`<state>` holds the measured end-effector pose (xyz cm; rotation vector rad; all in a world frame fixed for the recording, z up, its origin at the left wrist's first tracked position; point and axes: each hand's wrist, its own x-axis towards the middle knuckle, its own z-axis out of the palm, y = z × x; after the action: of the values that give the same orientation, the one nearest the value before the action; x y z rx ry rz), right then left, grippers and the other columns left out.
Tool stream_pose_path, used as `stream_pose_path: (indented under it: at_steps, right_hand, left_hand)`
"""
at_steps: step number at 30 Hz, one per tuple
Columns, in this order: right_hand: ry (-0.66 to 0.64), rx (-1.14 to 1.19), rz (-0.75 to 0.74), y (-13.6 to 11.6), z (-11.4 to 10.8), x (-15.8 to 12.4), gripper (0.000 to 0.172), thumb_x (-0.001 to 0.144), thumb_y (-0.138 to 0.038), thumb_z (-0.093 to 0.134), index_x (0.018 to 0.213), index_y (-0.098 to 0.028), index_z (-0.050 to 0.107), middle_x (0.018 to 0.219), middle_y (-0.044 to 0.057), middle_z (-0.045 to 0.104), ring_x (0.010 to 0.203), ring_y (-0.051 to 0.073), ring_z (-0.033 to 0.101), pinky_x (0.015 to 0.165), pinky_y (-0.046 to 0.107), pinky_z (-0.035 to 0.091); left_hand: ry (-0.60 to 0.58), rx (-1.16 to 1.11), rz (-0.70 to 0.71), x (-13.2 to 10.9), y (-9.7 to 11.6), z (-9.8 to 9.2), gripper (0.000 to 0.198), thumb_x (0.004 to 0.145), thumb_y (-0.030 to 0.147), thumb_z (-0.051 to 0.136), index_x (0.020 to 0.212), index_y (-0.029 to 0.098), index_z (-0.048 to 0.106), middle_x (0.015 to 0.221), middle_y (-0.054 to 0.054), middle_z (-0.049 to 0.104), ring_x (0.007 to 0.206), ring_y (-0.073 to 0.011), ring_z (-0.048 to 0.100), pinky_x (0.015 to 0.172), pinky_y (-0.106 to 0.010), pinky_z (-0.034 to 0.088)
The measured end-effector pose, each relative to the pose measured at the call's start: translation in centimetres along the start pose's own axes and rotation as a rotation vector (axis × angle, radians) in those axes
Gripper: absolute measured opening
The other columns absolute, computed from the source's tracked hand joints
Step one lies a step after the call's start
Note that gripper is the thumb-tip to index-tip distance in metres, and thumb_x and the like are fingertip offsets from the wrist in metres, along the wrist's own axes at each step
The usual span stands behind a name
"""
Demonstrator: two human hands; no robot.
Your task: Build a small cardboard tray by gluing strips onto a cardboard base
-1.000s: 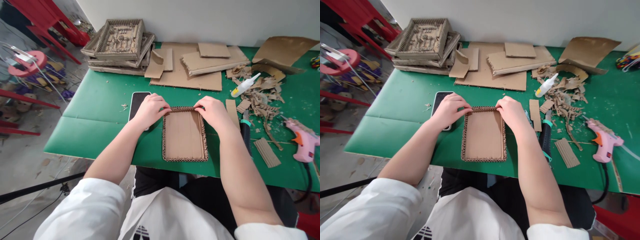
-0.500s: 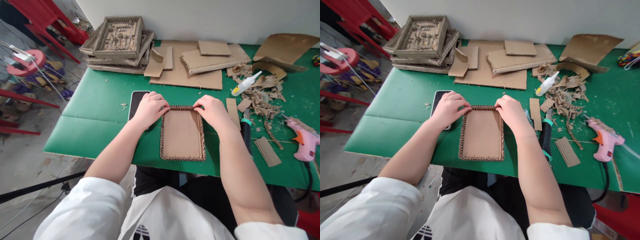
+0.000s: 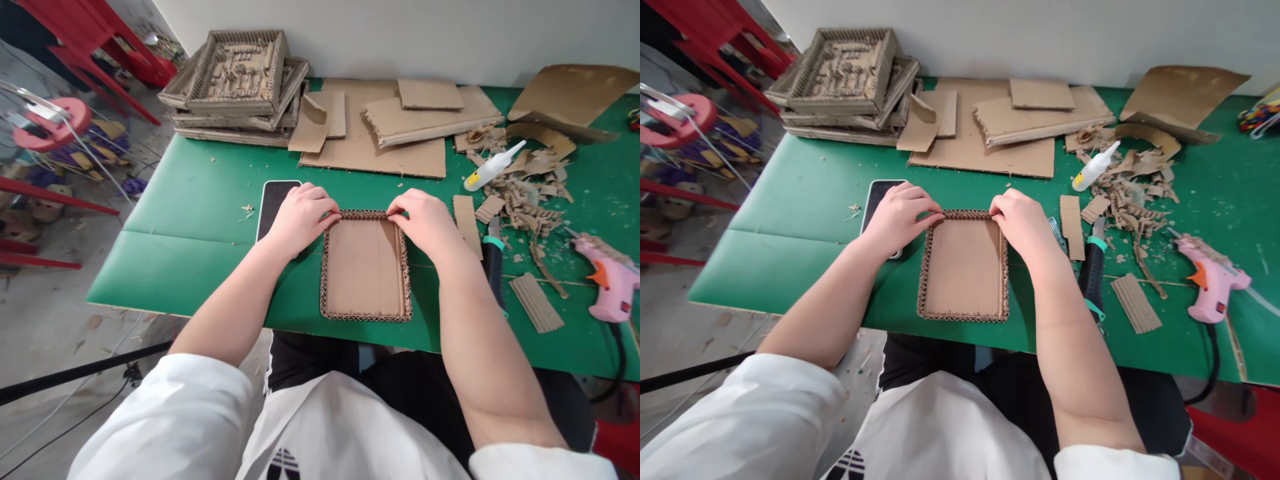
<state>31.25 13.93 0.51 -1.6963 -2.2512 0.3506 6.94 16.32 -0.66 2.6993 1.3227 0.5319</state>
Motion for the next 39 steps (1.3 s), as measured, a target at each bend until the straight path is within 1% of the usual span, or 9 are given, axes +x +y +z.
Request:
stream_pose_path:
  at_steps: [5, 12, 17, 24, 28, 30, 33, 35, 39]
  right_hand:
    - [0.004, 0.013, 0.002, -0.1, 0.1, 0.0, 0.013, 0.080, -0.011, 0.058, 0.078, -0.020, 0.067, 0.090, 0.005, 0.064, 0.084, 0.020, 0.059, 0.073, 0.032, 0.045]
    - [-0.015, 0.003, 0.005, -0.2, 0.0, 0.0, 0.014, 0.080, -0.009, 0.058, 0.079, -0.019, 0.068, 0.092, 0.006, 0.065, 0.086, 0.020, 0.060, 0.074, 0.032, 0.045]
    - [-0.014, -0.020, 0.002, -0.1, 0.1, 0.1, 0.015, 0.079, -0.009, 0.057, 0.076, -0.019, 0.067, 0.092, 0.006, 0.065, 0.084, 0.020, 0.060, 0.070, 0.032, 0.044]
    - [-0.033, -0.033, 0.023, -0.3, 0.0, 0.0, 0.014, 0.079, -0.010, 0.057, 0.076, -0.019, 0.067, 0.093, 0.006, 0.064, 0.085, 0.020, 0.059, 0.070, 0.033, 0.043]
    - [-0.020, 0.003, -0.010, -0.3, 0.1, -0.1, 0.012, 0.079, -0.012, 0.059, 0.078, -0.021, 0.066, 0.094, 0.006, 0.063, 0.089, 0.021, 0.058, 0.072, 0.034, 0.044]
    - [0.000, 0.020, -0.046, -0.4, 0.3, -0.1, 0.011, 0.079, -0.013, 0.060, 0.080, -0.021, 0.067, 0.095, 0.006, 0.062, 0.093, 0.022, 0.058, 0.075, 0.034, 0.045]
    - [0.023, 0.032, -0.092, -0.5, 0.6, -0.1, 0.012, 0.080, -0.012, 0.061, 0.084, -0.021, 0.068, 0.096, 0.007, 0.063, 0.095, 0.022, 0.057, 0.081, 0.035, 0.046]
    - [0.028, 0.033, -0.116, -0.6, 0.7, 0.0, 0.013, 0.081, -0.012, 0.060, 0.085, -0.021, 0.069, 0.096, 0.007, 0.063, 0.095, 0.022, 0.057, 0.082, 0.035, 0.047]
    - [0.017, 0.016, -0.120, -0.8, 0.8, 0.0, 0.016, 0.083, -0.012, 0.057, 0.086, -0.020, 0.070, 0.095, 0.007, 0.065, 0.094, 0.023, 0.057, 0.081, 0.035, 0.047]
  left_hand:
    - [-0.014, 0.015, 0.017, 0.0, 0.1, 0.0, 0.017, 0.089, 0.031, 0.056, 0.086, 0.020, 0.068, 0.085, -0.005, 0.065, 0.084, -0.0193, 0.053, 0.078, -0.034, 0.039]
    - [-0.002, 0.020, 0.074, 0.0, 0.1, 0.3, 0.018, 0.091, 0.027, 0.052, 0.085, 0.019, 0.067, 0.084, -0.005, 0.065, 0.081, -0.0187, 0.053, 0.076, -0.034, 0.042]
    - [0.002, 0.040, 0.102, 0.1, 0.2, 0.3, 0.021, 0.092, 0.026, 0.049, 0.086, 0.019, 0.068, 0.085, -0.005, 0.065, 0.079, -0.0178, 0.053, 0.074, -0.033, 0.043]
    - [0.005, 0.054, 0.102, 0.1, 0.4, 0.2, 0.024, 0.093, 0.027, 0.048, 0.085, 0.020, 0.069, 0.085, -0.006, 0.064, 0.079, -0.0177, 0.053, 0.074, -0.033, 0.043]
    - [0.003, 0.027, 0.086, -0.1, -0.1, -0.5, 0.021, 0.091, 0.029, 0.051, 0.089, 0.021, 0.070, 0.087, -0.005, 0.064, 0.081, -0.0187, 0.055, 0.076, -0.035, 0.044]
    - [0.042, 0.007, 0.047, -0.2, -0.4, -1.1, 0.021, 0.091, 0.026, 0.049, 0.095, 0.021, 0.070, 0.089, -0.005, 0.064, 0.083, -0.0189, 0.056, 0.079, -0.036, 0.045]
    - [0.116, -0.023, -0.012, -0.4, -0.8, -1.9, 0.031, 0.088, 0.010, 0.042, 0.098, 0.020, 0.069, 0.095, -0.006, 0.063, 0.089, -0.0187, 0.056, 0.082, -0.036, 0.047]
    - [0.099, -0.038, 0.005, -0.5, -0.9, -2.0, 0.037, 0.082, 0.004, 0.039, 0.094, 0.020, 0.070, 0.098, -0.006, 0.063, 0.092, -0.0188, 0.055, 0.084, -0.036, 0.047]
    - [0.002, -0.048, 0.083, -0.4, -0.8, -1.4, 0.039, 0.078, 0.004, 0.040, 0.090, 0.022, 0.072, 0.096, -0.005, 0.063, 0.090, -0.0196, 0.055, 0.084, -0.039, 0.047]
